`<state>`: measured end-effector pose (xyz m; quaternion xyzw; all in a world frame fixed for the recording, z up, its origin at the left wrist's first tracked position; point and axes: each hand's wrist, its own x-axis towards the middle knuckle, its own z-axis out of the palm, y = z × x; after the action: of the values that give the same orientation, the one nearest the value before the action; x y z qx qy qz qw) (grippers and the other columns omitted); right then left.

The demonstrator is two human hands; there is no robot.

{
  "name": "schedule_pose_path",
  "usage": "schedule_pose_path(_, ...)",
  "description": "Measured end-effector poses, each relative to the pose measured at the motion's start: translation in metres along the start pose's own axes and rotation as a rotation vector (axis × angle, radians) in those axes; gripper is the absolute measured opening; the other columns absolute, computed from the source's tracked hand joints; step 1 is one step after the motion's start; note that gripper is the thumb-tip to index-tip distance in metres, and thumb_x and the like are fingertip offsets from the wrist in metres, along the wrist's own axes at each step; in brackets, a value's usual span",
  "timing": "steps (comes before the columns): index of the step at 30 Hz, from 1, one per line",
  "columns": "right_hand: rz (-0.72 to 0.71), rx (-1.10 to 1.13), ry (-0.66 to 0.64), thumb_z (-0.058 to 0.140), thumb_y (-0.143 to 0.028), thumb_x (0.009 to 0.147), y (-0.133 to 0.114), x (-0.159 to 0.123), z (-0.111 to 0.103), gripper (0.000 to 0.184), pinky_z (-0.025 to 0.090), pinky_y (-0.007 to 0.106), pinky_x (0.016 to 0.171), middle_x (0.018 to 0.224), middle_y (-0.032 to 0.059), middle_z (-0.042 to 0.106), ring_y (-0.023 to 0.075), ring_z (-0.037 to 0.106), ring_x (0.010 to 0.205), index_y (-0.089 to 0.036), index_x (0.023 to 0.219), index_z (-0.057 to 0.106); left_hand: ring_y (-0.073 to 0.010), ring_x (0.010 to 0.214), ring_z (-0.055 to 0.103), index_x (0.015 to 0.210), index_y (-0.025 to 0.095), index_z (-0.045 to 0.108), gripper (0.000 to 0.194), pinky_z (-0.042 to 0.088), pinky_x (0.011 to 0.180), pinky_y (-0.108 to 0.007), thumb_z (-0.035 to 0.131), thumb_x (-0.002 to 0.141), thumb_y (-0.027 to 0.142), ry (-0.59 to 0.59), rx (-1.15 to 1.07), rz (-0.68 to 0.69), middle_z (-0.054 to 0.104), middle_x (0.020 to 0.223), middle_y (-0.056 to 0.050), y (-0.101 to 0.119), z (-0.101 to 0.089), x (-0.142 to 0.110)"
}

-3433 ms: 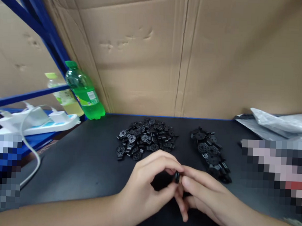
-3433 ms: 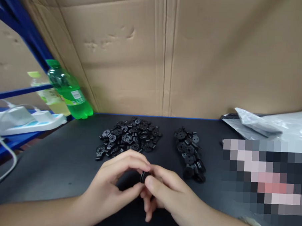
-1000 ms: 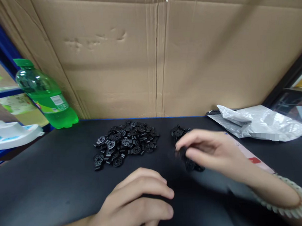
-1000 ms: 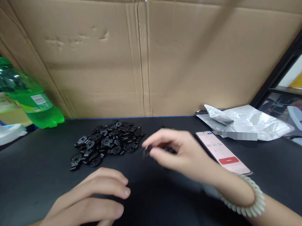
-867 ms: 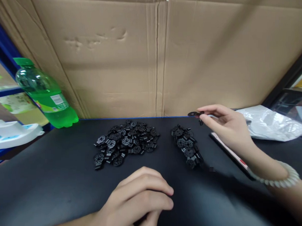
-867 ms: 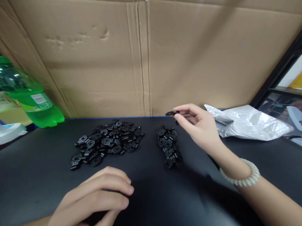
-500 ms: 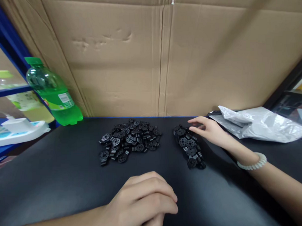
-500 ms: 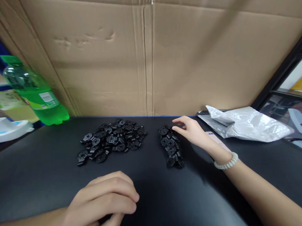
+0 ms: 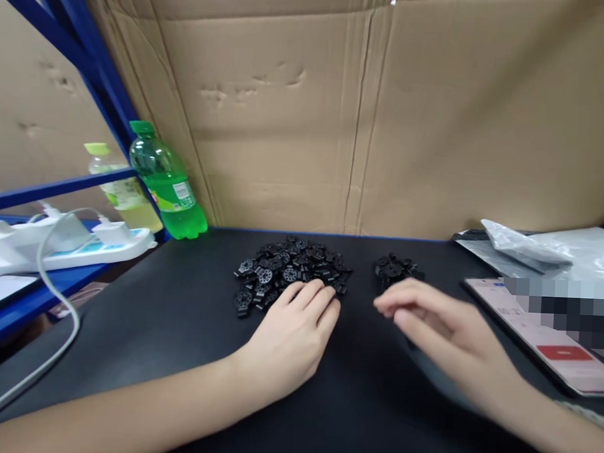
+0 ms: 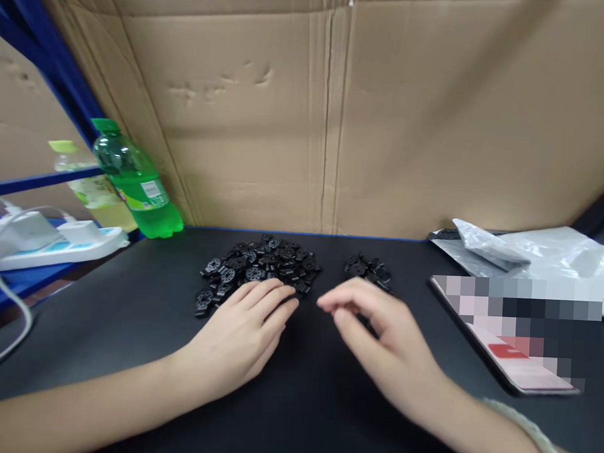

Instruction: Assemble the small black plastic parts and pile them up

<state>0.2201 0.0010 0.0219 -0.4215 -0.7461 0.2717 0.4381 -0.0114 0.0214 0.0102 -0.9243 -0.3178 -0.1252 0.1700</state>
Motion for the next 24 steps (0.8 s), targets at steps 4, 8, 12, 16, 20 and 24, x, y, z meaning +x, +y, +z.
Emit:
schedule_pose_path(4, -0.035, 0.079, -0.240, 0.049, -0.023, 0.097, -0.008, -0.017, 0.020, 0.017, 0.050, 0.031, 0.076, 0.093, 0.0048, 0.066, 0.0188, 0.063, 0.085, -0.024, 0.100, 0.066, -0.0337, 0.097, 0.058, 0.101, 0.008, 0.066, 0.020, 0.047, 0.084, -0.049, 0.050, 0.091, 0.009, -0.108, 0.113, -0.113, 0.063, 0.098, -0.016, -0.013, -0.010, 0.006)
schedule_pose_path(8, 0.012, 0.107, -0.300, 0.048, -0.023, 0.096, -0.004, -0.020, 0.025, 0.018, 0.049, 0.032, 0.076, 0.090, 0.0056, 0.065, 0.0194, 0.062, 0.083, -0.022, 0.097, 0.066, -0.0339, 0.096, 0.058, 0.097, 0.010, 0.068, 0.013, 0.047, 0.078, -0.046, 0.057, 0.091, 0.013, -0.131, 0.095, -0.151, 0.062, 0.098, -0.015, -0.023, -0.010, 0.009)
schedule_pose_path(12, 0.065, 0.137, -0.315, 0.048, -0.025, 0.096, -0.001, -0.017, 0.026, 0.019, 0.048, 0.033, 0.074, 0.088, 0.0053, 0.064, 0.0195, 0.062, 0.082, -0.021, 0.094, 0.067, -0.0288, 0.091, 0.059, 0.090, 0.012, 0.068, 0.011, 0.047, 0.074, -0.039, 0.057, 0.091, 0.010, -0.141, 0.007, -0.135, 0.066, 0.098, -0.012, -0.027, -0.007, 0.010)
schedule_pose_path(16, 0.178, 0.222, -0.321, 0.051, -0.025, 0.093, 0.005, -0.016, 0.029, 0.017, 0.048, 0.033, 0.073, 0.088, 0.0042, 0.064, 0.0193, 0.061, 0.081, -0.022, 0.092, 0.068, -0.0243, 0.081, 0.061, 0.088, 0.014, 0.066, 0.010, 0.046, 0.070, -0.034, 0.058, 0.092, 0.011, -0.101, -0.124, -0.105, 0.068, 0.089, -0.008, -0.026, -0.014, 0.007)
schedule_pose_path(20, 0.337, 0.347, -0.299, 0.058, -0.028, 0.090, 0.014, -0.015, 0.034, 0.014, 0.048, 0.031, 0.070, 0.084, 0.0029, 0.063, 0.0180, 0.060, 0.077, -0.021, 0.094, 0.070, -0.0210, 0.075, 0.062, 0.084, 0.015, 0.061, 0.009, 0.046, 0.065, -0.030, 0.060, 0.090, 0.009, 0.019, -0.293, -0.130, 0.067, 0.080, -0.005, -0.021, -0.020, 0.004)
schedule_pose_path(24, 0.396, 0.540, -0.286, 0.062, -0.034, 0.091, 0.015, -0.012, 0.036, 0.023, 0.051, 0.031, 0.069, 0.090, 0.0046, 0.064, 0.0170, 0.062, 0.076, -0.019, 0.107, 0.066, -0.0119, 0.073, 0.065, 0.070, 0.018, 0.045, 0.028, 0.049, 0.064, -0.019, 0.067, 0.082, 0.006, 0.152, -0.529, -0.192, 0.069, 0.082, 0.000, -0.007, -0.019, 0.003)
